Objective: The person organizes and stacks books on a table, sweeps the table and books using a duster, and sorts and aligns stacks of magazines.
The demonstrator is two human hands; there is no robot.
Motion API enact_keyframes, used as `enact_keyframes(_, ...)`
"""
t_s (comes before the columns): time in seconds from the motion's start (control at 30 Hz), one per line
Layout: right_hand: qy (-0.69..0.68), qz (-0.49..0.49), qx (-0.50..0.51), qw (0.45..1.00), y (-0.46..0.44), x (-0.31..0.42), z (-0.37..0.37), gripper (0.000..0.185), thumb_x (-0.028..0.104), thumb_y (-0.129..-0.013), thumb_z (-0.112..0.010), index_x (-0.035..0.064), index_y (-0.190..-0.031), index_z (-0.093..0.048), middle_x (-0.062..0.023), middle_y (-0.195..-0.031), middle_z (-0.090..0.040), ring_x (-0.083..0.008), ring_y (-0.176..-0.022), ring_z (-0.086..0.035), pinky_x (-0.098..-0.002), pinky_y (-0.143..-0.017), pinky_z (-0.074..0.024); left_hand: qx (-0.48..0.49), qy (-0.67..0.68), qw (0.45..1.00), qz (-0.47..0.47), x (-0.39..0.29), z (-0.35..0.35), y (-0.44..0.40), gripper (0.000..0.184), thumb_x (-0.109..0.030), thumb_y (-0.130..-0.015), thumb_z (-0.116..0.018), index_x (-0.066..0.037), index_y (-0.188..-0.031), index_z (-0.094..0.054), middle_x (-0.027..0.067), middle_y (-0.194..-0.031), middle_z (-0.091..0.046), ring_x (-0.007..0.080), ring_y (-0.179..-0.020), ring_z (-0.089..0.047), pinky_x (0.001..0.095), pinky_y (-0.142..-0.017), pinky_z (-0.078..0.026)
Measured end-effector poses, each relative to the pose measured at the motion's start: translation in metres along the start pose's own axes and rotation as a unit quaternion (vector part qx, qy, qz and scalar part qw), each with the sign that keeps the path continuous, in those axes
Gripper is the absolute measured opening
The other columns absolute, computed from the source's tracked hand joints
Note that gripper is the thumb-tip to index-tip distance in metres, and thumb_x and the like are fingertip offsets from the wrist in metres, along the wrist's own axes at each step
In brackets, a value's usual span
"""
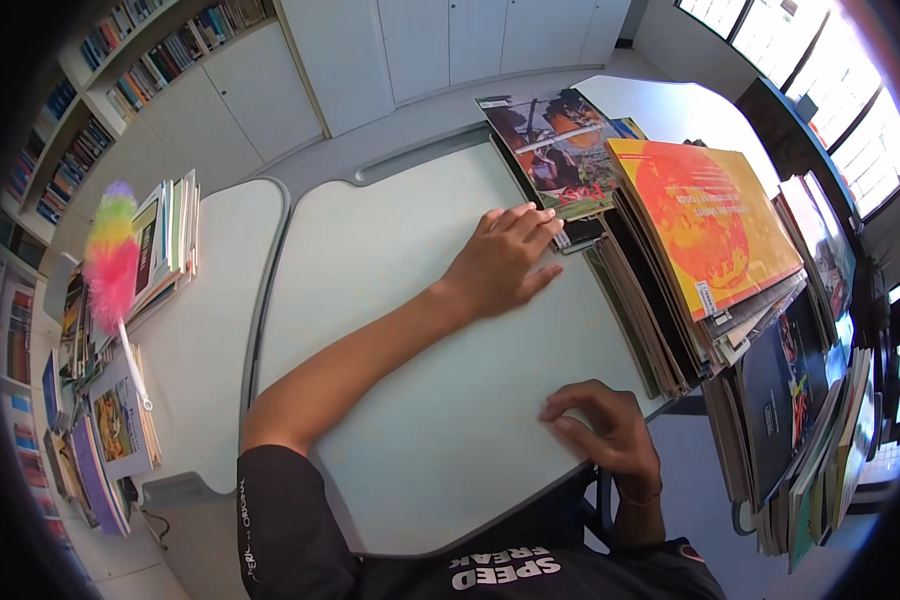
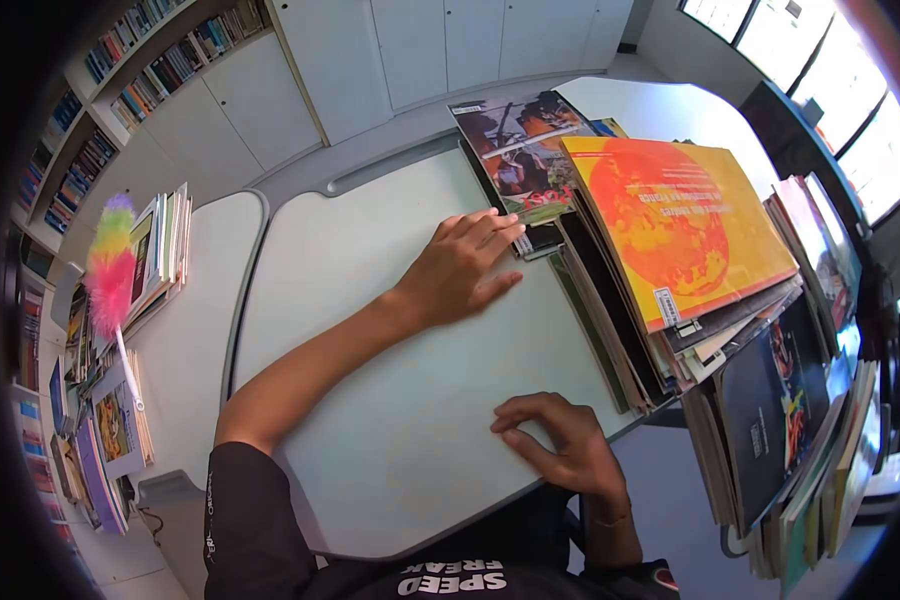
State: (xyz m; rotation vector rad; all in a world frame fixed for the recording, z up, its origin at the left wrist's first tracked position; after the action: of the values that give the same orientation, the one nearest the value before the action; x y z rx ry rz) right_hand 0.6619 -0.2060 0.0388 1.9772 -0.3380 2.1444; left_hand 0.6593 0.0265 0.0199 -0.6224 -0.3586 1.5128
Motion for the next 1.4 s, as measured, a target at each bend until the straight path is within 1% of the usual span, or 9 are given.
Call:
enact_keyframes(0.13,-0.001,-0.007,-0.003,1.0,0.0,0.001,-0.001,0.026,-0.012,-0.088,-0.067,-0.004,-0.113,-0.067,-0.0147,-0.099,-0.072,-0.0233,-0.092,-0.071,-0.0324,-0.087,-0.0557,0.085,-0.004,0.995,0.05,-0.001,-0.001,0.001,0.054,-0.041,-0.101,-0.058,-0.009,-0.144,-0.054,0.0123,-0.149,-0.054,0.0288,-0.139,-0.05,0.0459,-0.114,-0.036)
enact_keyframes(0.3,-0.019,-0.015,-0.006,1.0,0.0,0.001,-0.001,0.025,-0.011,-0.089,-0.066,-0.0038,-0.112,-0.067,-0.0154,-0.099,-0.072,-0.024,-0.092,-0.071,-0.0334,-0.088,-0.0556,0.077,-0.046,0.995,0.042,-0.001,0.0,-0.001,0.053,-0.041,-0.101,-0.058,-0.008,-0.142,-0.055,0.0114,-0.15,-0.054,0.029,-0.143,-0.047,0.0532,-0.114,-0.035)
enact_keyframes(0.5,-0.014,-0.009,0.0,1.0,-0.002,0.003,0.0,0.024,-0.01,-0.09,-0.066,-0.0041,-0.113,-0.067,-0.0153,-0.099,-0.072,-0.0239,-0.091,-0.071,-0.0335,-0.088,-0.0556,0.037,-0.024,0.999,0.012,0.006,-0.004,-0.003,0.05,-0.042,-0.102,-0.056,-0.009,-0.139,-0.057,0.0092,-0.152,-0.053,0.0293,-0.147,-0.043,0.0569,-0.117,-0.034)
enact_keyframes(0.67,-0.008,-0.006,0.003,1.0,0.0,0.002,0.001,0.023,-0.009,-0.091,-0.066,-0.0044,-0.113,-0.066,-0.0152,-0.099,-0.072,-0.0239,-0.091,-0.071,-0.0336,-0.088,-0.0556,0.077,0.042,0.995,0.039,0.008,-0.009,-0.002,0.047,-0.042,-0.102,-0.055,-0.009,-0.137,-0.057,0.0067,-0.155,-0.051,0.0296,-0.151,-0.039,0.0592,-0.12,-0.032)
enact_keyframes(0.83,-0.006,0.005,0.001,1.0,-0.001,0.001,0.001,0.022,-0.008,-0.092,-0.066,-0.0046,-0.113,-0.066,-0.015,-0.098,-0.072,-0.0238,-0.091,-0.071,-0.0338,-0.088,-0.0556,0.039,0.006,0.999,0.01,0.007,-0.002,-0.005,0.045,-0.039,-0.101,-0.058,-0.009,-0.134,-0.059,0.0089,-0.149,-0.055,0.0293,-0.143,-0.048,0.0544,-0.116,-0.038)
enact_keyframes(0.97,0.0,0.008,0.002,1.0,-0.002,0.002,0.002,0.021,-0.007,-0.092,-0.066,-0.0049,-0.113,-0.066,-0.015,-0.098,-0.072,-0.0238,-0.09,-0.072,-0.0339,-0.088,-0.0556,0.124,0.02,0.991,0.055,0.008,0.002,-0.012,0.042,-0.036,-0.1,-0.061,-0.01,-0.133,-0.06,0.0105,-0.142,-0.058,0.0279,-0.132,-0.056,0.048,-0.11,-0.043)
enact_keyframes(1.13,0.01,0.006,0.003,1.0,-0.002,0.005,0.002,0.02,-0.005,-0.094,-0.066,-0.0048,-0.114,-0.066,-0.0149,-0.098,-0.072,-0.0238,-0.091,-0.071,-0.0337,-0.088,-0.0555,0.087,0.014,0.994,0.065,0.007,0.006,-0.009,0.039,-0.033,-0.098,-0.064,-0.012,-0.131,-0.062,0.0083,-0.138,-0.058,0.0271,-0.121,-0.063,0.0437,-0.107,-0.046)
enact_keyframes(1.3,0.013,0.019,-0.002,1.0,-0.003,0.001,0.002,0.018,-0.003,-0.095,-0.066,-0.0034,-0.114,-0.066,-0.0134,-0.097,-0.073,-0.021,-0.088,-0.071,-0.0313,-0.085,-0.0548,0.031,0.027,0.999,0.032,0.011,0.003,-0.003,0.043,-0.035,-0.099,-0.062,-0.013,-0.135,-0.06,0.0105,-0.143,-0.056,0.0257,-0.129,-0.057,0.0427,-0.108,-0.044)
enact_keyframes(1.4,0.022,0.016,-0.005,1.0,-0.007,0.003,0.002,0.019,-0.002,-0.095,-0.066,-0.0023,-0.113,-0.066,-0.0124,-0.095,-0.073,-0.0207,-0.087,-0.071,-0.0311,-0.085,-0.0542,0.031,0.027,0.999,0.01,0.008,0.005,-0.004,0.045,-0.037,-0.099,-0.061,-0.013,-0.138,-0.058,0.0091,-0.15,-0.053,0.0261,-0.137,-0.053,0.0428,-0.111,-0.042)
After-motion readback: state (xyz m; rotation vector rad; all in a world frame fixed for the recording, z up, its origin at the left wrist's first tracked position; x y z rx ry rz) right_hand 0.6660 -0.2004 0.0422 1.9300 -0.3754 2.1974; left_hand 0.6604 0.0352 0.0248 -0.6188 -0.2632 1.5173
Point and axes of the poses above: each hand's wrist, its own y-axis away from the middle knuckle, its own z-axis out of the back of the hand, x = y × z, the point moved 5 cm from there along -y, towards the middle knuckle
